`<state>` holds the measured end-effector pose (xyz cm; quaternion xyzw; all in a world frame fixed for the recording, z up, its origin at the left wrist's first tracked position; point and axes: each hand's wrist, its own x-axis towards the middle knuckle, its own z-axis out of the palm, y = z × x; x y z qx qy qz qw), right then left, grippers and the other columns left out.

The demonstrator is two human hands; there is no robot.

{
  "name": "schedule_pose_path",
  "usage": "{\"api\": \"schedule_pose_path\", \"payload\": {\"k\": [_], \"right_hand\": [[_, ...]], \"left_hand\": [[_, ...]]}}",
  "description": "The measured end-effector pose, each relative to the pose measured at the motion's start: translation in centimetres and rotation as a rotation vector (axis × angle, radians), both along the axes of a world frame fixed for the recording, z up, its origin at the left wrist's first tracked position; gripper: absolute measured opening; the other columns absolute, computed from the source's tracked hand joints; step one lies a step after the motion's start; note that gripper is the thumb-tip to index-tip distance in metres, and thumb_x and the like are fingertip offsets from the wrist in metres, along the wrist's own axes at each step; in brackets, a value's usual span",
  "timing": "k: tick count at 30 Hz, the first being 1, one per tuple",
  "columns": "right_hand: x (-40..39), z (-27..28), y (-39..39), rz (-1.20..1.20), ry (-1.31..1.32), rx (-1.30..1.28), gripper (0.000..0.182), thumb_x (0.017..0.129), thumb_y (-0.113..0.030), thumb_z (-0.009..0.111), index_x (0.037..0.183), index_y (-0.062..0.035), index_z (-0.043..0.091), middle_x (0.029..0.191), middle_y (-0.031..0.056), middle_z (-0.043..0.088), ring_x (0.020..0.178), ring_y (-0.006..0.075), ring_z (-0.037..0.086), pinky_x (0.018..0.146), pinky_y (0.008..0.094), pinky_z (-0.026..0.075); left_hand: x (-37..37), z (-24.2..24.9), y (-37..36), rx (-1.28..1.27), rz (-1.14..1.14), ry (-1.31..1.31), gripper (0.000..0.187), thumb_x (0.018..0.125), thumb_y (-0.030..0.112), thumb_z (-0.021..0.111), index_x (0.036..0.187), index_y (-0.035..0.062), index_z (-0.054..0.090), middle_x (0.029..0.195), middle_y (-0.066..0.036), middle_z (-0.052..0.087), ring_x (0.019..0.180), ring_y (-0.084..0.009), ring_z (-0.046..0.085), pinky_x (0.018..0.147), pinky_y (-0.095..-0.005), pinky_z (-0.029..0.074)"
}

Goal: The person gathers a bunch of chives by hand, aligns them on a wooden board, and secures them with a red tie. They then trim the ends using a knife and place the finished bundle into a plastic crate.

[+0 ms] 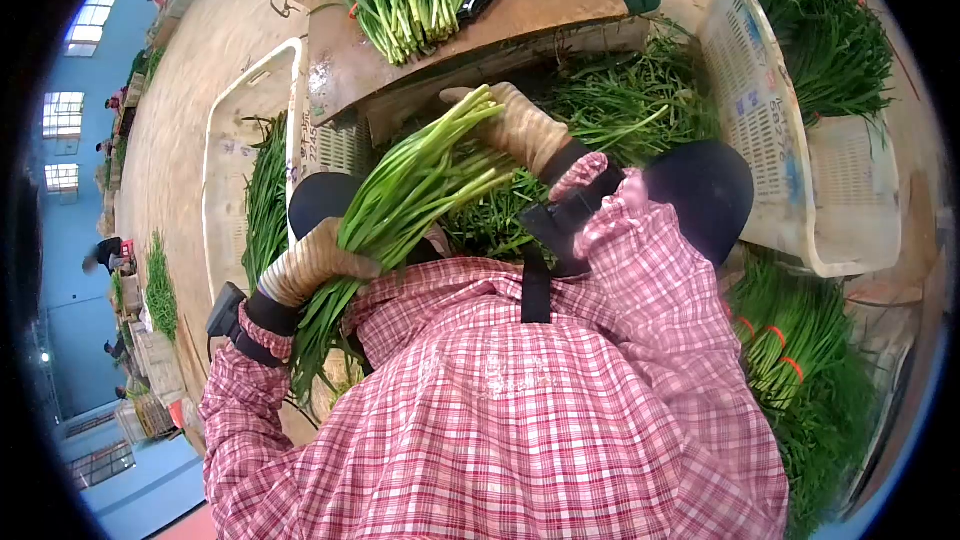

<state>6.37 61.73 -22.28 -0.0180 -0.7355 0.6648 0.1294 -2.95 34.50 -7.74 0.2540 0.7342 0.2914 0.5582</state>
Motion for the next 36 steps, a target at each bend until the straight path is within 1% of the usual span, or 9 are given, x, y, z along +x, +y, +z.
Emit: {"api": "schedule_pose_path", "payload": {"k": [1,5,8,15,21,24,28,31,36], "right_hand": [[0.4,1.3,-0.2,-0.033,0.084,0.326,0.035,0.085,-0.009,0.065,0.121,-0.0067,0.061,0.102,0.0068,0.070,0.084,0.0141,0.066,0.078,0.0251,0.056],[3.2,3.2,2.2,-0.681,-0.240,-0.139,0.018,0.084,-0.017,0.070,0.099,-0.0072,0.072,0.099,0.0087,0.072,0.080,0.0157,0.067,0.076,0.0272,0.056],[3.2,5.8,1.1,-0.355,-0.436,0.226,0.032,0.081,-0.025,0.073,0.108,-0.0073,0.070,0.097,0.0109,0.071,0.080,0.0191,0.067,0.076,0.0304,0.054],[3.1,4.5,-0.8,0.059,-0.265,-0.395,0.029,0.081,-0.012,0.071,0.107,-0.0008,0.068,0.095,0.0070,0.070,0.086,0.0140,0.061,0.081,0.0289,0.049],[1.4,2.4,0.5,-0.339,-0.250,0.178,0.036,0.080,-0.012,0.069,0.114,-0.0016,0.065,0.098,0.0090,0.071,0.085,0.0163,0.065,0.076,0.0278,0.052],[0.6,2.7,1.2,0.345,-0.209,0.108,0.033,0.087,-0.017,0.066,0.118,-0.0049,0.064,0.113,0.0120,0.068,0.097,0.0194,0.065,0.089,0.0278,0.051],[-0.7,1.6,1.4,0.169,-0.001,1.013,0.029,0.089,-0.009,0.058,0.117,-0.0121,0.065,0.106,0.0080,0.069,0.085,0.0172,0.068,0.078,0.0318,0.057],[2.3,3.3,2.1,-0.181,-0.245,-0.355,0.024,0.086,-0.007,0.063,0.110,-0.0055,0.068,0.107,0.0101,0.070,0.082,0.0169,0.070,0.067,0.0288,0.059],[0.0,2.7,1.3,0.208,-0.335,0.187,0.037,0.083,-0.024,0.072,0.112,-0.0011,0.067,0.101,0.0093,0.071,0.090,0.0152,0.066,0.081,0.0320,0.054]], "left_hand": [[-0.4,-0.5,-0.3,0.003,0.003,0.003,0.039,0.074,0.010,0.077,0.110,0.0003,0.064,0.090,-0.001,0.067,0.069,-0.0090,0.059,0.063,-0.0229,0.050],[-0.7,-0.5,-1.2,0.022,0.123,-0.128,0.041,0.074,0.012,0.078,0.110,0.0003,0.063,0.088,-0.001,0.066,0.066,-0.0089,0.058,0.059,-0.0224,0.050],[-0.2,0.2,-0.3,-0.023,0.178,-0.125,0.040,0.074,0.011,0.076,0.110,0.0007,0.064,0.089,-0.001,0.066,0.068,-0.0088,0.058,0.061,-0.0230,0.050],[0.0,-0.6,0.3,0.020,0.063,0.054,0.034,0.075,0.008,0.073,0.107,-0.0010,0.063,0.086,-0.004,0.065,0.059,-0.0106,0.059,0.051,-0.0229,0.048],[-2.2,-1.5,-1.4,-0.091,0.121,-0.267,0.048,0.073,0.010,0.076,0.118,-0.0013,0.061,0.099,-0.003,0.065,0.085,-0.0116,0.058,0.076,-0.0251,0.049],[-2.0,-1.2,-1.0,-0.123,0.061,-0.267,0.047,0.073,0.009,0.075,0.117,-0.0011,0.061,0.095,-0.002,0.065,0.079,-0.0119,0.059,0.071,-0.0245,0.049],[-2.4,-1.9,-1.2,-0.099,0.038,-0.286,0.046,0.074,0.010,0.074,0.116,-0.0007,0.059,0.090,-0.003,0.064,0.072,-0.0117,0.059,0.064,-0.0249,0.049],[-1.4,-0.9,-1.2,-0.058,0.270,-0.374,0.045,0.069,0.012,0.080,0.107,-0.0008,0.059,0.081,-0.009,0.065,0.051,-0.0129,0.057,0.045,-0.0234,0.047],[-1.6,-1.0,-0.4,-0.081,0.126,-0.122,0.040,0.074,0.013,0.075,0.108,-0.0005,0.060,0.081,-0.008,0.066,0.055,-0.0117,0.058,0.049,-0.0228,0.047]]}}
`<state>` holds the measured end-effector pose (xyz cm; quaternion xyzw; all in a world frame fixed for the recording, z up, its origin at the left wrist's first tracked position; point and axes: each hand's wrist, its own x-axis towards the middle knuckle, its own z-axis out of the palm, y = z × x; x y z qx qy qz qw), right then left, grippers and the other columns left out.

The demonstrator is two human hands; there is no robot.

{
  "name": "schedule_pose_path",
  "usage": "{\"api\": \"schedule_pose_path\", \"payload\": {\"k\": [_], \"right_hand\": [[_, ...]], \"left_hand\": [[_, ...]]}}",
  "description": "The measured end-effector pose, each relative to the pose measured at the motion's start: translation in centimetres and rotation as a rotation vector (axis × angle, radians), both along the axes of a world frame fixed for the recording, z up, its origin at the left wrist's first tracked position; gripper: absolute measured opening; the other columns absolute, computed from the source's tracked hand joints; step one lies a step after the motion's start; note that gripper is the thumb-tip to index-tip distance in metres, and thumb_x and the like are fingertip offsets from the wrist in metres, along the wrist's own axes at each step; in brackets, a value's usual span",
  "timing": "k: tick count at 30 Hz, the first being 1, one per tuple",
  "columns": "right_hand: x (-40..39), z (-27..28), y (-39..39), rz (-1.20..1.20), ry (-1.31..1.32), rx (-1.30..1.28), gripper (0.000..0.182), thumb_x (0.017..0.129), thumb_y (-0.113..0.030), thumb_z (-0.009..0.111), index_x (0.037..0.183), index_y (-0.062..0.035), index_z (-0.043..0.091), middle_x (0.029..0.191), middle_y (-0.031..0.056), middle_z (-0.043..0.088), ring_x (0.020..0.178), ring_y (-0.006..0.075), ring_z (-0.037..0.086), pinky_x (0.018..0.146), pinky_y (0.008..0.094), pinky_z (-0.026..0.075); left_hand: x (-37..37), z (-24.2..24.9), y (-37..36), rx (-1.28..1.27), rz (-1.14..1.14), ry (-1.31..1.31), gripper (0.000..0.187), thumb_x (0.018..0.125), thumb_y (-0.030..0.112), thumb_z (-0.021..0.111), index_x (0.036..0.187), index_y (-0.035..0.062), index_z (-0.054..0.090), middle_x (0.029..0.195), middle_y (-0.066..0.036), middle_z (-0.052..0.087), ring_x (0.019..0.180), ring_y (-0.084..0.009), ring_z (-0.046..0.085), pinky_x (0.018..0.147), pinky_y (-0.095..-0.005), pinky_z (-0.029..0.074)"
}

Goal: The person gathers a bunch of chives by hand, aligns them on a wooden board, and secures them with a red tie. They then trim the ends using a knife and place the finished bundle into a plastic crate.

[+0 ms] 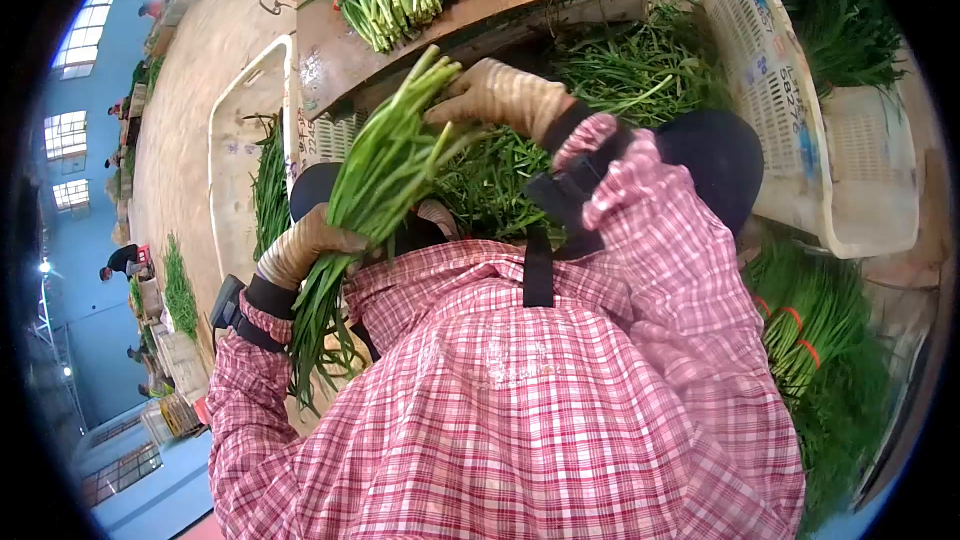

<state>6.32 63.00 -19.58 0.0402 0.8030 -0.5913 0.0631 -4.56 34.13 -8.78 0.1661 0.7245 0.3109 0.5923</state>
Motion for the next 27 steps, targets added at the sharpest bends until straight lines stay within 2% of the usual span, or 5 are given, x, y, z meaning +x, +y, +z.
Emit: {"api": "schedule_pose_path", "payload": {"k": [4,13,17,23,27], "right_hand": [[0.5,0.6,-2.4,-0.089,0.103,-0.521,0.034,0.076,-0.026,0.079,0.102,-0.0043,0.072,0.089,0.0078,0.071,0.079,0.0140,0.062,0.075,0.0310,0.051],[1.9,0.1,3.4,-0.549,0.307,0.488,0.024,0.080,-0.026,0.067,0.095,-0.0083,0.074,0.082,0.0098,0.072,0.073,0.0199,0.069,0.069,0.0307,0.056],[4.4,3.6,5.5,-0.304,-0.618,0.985,0.031,0.085,-0.027,0.064,0.102,-0.0019,0.069,0.097,0.0164,0.070,0.079,0.0298,0.069,0.076,0.0390,0.055],[0.3,-2.5,-3.6,-0.433,-0.139,-0.893,0.035,0.074,-0.008,0.076,0.107,-0.0043,0.067,0.080,0.0039,0.065,0.062,0.0117,0.060,0.055,0.0233,0.050],[-0.2,-3.1,-4.1,-0.521,0.060,-1.037,0.030,0.075,-0.004,0.074,0.105,-0.0054,0.068,0.075,0.0017,0.063,0.058,0.0124,0.057,0.054,0.0240,0.050]], "left_hand": [[1.1,0.8,0.8,0.002,0.008,0.032,0.038,0.074,0.016,0.075,0.107,-0.0002,0.063,0.085,-0.006,0.067,0.060,-0.0099,0.058,0.052,-0.0219,0.047],[0.3,0.3,-1.4,0.165,0.278,-0.355,0.047,0.076,0.008,0.069,0.119,-0.0021,0.051,0.082,-0.014,0.062,0.050,-0.0145,0.054,0.044,-0.0229,0.046],[0.6,0.8,-2.7,0.246,0.465,-0.408,0.047,0.079,0.011,0.065,0.121,0.0003,0.049,0.085,-0.015,0.058,0.051,-0.0134,0.052,0.045,-0.0236,0.045],[0.6,1.2,-2.4,0.333,0.460,-0.446,0.044,0.082,0.022,0.066,0.118,0.0003,0.051,0.087,-0.009,0.059,0.056,-0.0092,0.053,0.048,-0.0202,0.046],[0.8,1.5,-2.3,0.341,0.540,-0.471,0.044,0.081,0.022,0.066,0.117,0.0007,0.051,0.084,-0.010,0.057,0.054,-0.0105,0.051,0.048,-0.0230,0.045]]}}
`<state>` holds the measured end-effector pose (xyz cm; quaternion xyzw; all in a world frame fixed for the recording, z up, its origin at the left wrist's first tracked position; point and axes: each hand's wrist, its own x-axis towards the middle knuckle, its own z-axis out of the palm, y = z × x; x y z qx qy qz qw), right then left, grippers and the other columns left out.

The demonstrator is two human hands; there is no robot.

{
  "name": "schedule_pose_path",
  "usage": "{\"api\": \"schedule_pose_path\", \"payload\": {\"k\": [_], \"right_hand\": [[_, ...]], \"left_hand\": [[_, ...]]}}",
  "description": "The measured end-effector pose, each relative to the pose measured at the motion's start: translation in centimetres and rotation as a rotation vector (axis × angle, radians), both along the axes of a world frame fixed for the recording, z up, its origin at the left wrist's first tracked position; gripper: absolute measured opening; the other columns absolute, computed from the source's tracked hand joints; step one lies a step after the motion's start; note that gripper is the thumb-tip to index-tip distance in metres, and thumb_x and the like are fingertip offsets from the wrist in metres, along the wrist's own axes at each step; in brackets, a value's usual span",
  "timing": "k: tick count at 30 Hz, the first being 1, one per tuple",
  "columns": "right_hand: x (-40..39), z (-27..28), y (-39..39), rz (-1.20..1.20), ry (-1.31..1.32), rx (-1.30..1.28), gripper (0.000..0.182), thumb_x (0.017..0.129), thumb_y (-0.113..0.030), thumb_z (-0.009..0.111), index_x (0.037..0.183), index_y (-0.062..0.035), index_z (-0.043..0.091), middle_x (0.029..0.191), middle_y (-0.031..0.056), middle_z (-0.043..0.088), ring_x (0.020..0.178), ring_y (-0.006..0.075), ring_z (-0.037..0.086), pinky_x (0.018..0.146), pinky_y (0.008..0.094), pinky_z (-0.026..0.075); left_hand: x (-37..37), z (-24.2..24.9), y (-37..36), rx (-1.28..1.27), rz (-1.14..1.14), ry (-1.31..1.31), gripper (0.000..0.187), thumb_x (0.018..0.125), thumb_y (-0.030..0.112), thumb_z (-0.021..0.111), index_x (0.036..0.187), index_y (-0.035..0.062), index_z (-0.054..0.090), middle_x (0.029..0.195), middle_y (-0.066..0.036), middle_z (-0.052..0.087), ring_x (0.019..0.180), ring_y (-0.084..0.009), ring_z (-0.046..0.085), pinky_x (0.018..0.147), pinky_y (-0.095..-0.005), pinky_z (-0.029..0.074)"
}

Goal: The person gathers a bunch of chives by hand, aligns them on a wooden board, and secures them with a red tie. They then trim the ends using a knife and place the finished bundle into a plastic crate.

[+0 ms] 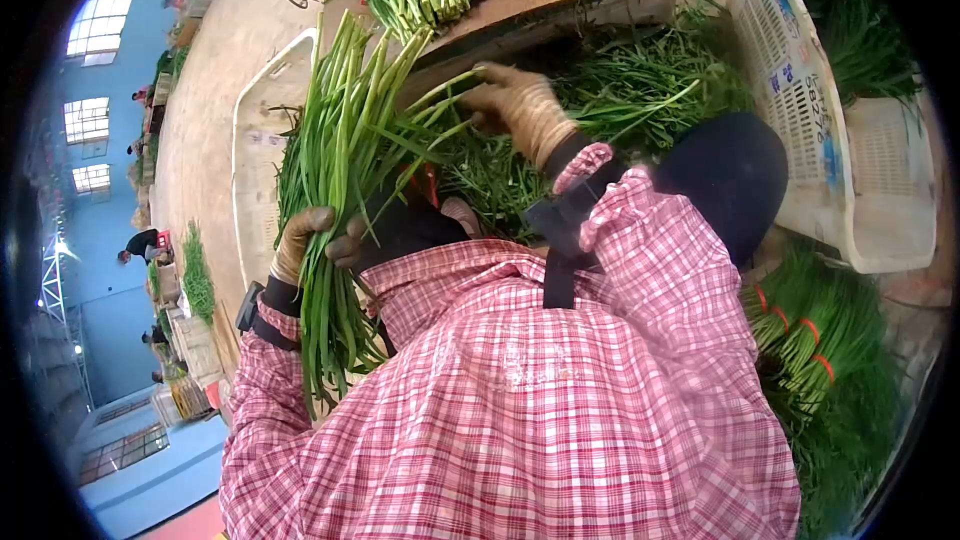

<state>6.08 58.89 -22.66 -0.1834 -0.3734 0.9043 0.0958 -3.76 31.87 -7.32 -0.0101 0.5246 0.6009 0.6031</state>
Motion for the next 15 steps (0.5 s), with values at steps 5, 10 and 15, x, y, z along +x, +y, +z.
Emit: {"api": "schedule_pose_path", "payload": {"k": [5,10,15], "right_hand": [[1.3,2.3,3.9,-0.315,-0.074,0.827,0.030,0.081,-0.012,0.071,0.111,-0.0081,0.067,0.104,0.0122,0.069,0.083,0.0157,0.067,0.069,0.0275,0.057],[0.3,8.8,-4.5,0.064,-0.175,1.368,0.032,0.084,-0.029,0.065,0.107,-0.0080,0.069,0.108,0.0127,0.065,0.101,0.0289,0.062,0.095,0.0425,0.047],[1.7,7.5,1.7,-0.126,-0.623,1.669,0.013,0.083,-0.024,0.065,0.090,-0.0167,0.073,0.093,0.0085,0.068,0.085,0.0261,0.067,0.077,0.0361,0.054]], "left_hand": [[-0.4,-0.1,-0.3,0.036,0.011,0.016,0.044,0.081,0.020,0.065,0.118,0.0010,0.051,0.082,-0.012,0.057,0.051,-0.0111,0.050,0.046,-0.0243,0.044],[-0.1,0.0,0.8,0.019,-0.031,0.015,0.044,0.081,0.019,0.066,0.118,0.0021,0.050,0.082,-0.010,0.056,0.052,-0.0108,0.049,0.047,-0.0242,0.042],[0.5,0.5,0.1,-0.038,-0.002,0.025,0.043,0.080,0.019,0.066,0.117,0.0028,0.051,0.082,-0.007,0.054,0.050,-0.0096,0.046,0.049,-0.0240,0.042]]}}
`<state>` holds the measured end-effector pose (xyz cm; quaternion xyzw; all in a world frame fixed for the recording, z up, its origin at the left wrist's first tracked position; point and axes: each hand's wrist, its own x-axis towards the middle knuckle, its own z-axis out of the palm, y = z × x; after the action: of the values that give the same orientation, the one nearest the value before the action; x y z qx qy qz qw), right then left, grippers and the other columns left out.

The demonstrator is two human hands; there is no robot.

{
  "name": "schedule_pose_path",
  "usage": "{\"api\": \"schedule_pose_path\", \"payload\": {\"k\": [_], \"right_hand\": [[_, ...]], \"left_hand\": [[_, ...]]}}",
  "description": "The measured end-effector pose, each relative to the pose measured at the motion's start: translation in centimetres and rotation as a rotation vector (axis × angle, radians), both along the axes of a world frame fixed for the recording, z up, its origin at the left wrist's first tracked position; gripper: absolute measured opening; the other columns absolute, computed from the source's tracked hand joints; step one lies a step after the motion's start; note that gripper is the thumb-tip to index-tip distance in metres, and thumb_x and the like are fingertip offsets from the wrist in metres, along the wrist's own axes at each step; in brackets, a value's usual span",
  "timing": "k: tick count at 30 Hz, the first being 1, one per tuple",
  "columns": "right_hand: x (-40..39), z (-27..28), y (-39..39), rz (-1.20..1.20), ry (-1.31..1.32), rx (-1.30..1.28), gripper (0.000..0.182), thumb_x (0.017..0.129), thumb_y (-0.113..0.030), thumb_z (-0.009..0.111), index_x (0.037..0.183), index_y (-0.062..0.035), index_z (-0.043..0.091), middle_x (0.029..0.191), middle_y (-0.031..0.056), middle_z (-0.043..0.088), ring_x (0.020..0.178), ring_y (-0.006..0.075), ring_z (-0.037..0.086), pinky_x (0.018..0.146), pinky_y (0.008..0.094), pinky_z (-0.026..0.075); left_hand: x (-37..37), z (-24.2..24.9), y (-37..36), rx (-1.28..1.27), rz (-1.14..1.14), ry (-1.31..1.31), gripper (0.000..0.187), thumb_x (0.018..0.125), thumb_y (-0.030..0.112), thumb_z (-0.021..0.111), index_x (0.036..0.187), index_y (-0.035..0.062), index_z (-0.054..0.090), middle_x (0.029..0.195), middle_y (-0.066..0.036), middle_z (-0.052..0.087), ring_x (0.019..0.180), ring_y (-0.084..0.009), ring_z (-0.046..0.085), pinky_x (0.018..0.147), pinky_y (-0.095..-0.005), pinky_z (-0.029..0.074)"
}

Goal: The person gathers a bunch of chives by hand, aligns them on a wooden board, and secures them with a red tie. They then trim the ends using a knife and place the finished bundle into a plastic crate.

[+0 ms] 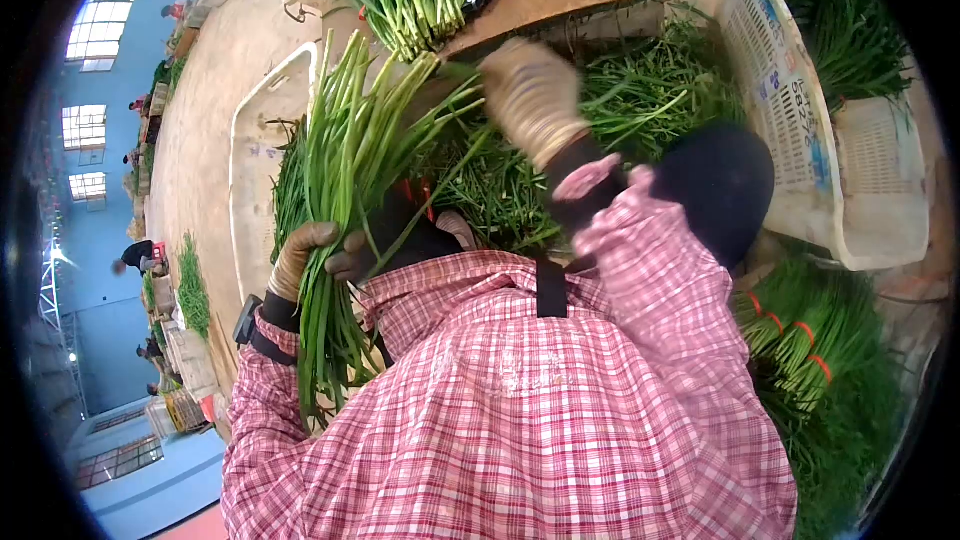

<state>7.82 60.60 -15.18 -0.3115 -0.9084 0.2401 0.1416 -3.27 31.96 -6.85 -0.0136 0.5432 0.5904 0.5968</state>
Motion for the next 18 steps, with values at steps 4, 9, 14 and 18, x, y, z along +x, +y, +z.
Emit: {"api": "schedule_pose_path", "payload": {"k": [4,9,14,18], "right_hand": [[3.3,-4.0,8.2,-0.187,-0.294,0.114,0.019,0.084,-0.020,0.062,0.092,-0.0064,0.073,0.091,0.0146,0.070,0.085,0.0320,0.068,0.074,0.0404,0.055],[2.7,-4.4,3.7,0.168,0.033,0.016,0.033,0.079,-0.024,0.071,0.103,-0.0013,0.071,0.099,0.0170,0.071,0.078,0.0271,0.070,0.071,0.0352,0.055],[-2.0,-4.1,-2.9,0.156,0.540,-0.975,0.039,0.075,-0.028,0.080,0.104,-0.0028,0.071,0.094,0.0109,0.072,0.069,0.0139,0.064,0.071,0.0293,0.053],[-1.2,-7.5,1.4,-0.097,0.303,-0.614,0.019,0.079,-0.026,0.074,0.093,-0.0129,0.075,0.086,0.0082,0.073,0.070,0.0220,0.068,0.071,0.0335,0.054]], "left_hand": [[-1.1,-1.3,-2.0,0.039,-0.047,0.021,0.042,0.084,0.023,0.065,0.118,0.0031,0.051,0.082,-0.006,0.055,0.054,-0.0087,0.046,0.047,-0.0219,0.037],[-0.8,-0.8,-1.7,0.078,-0.016,0.003,0.045,0.083,0.023,0.067,0.119,0.0018,0.051,0.083,-0.008,0.055,0.053,-0.0097,0.047,0.047,-0.0223,0.038],[0.0,-0.3,-0.4,0.040,-0.012,0.026,0.050,0.079,0.018,0.071,0.120,0.0004,0.050,0.084,-0.010,0.056,0.052,-0.0117,0.049,0.045,-0.0209,0.041],[0.6,0.2,-0.4,0.051,-0.024,0.071,0.045,0.078,0.017,0.069,0.118,0.0050,0.052,0.078,-0.010,0.054,0.049,-0.0105,0.047,0.046,-0.0221,0.041]]}}
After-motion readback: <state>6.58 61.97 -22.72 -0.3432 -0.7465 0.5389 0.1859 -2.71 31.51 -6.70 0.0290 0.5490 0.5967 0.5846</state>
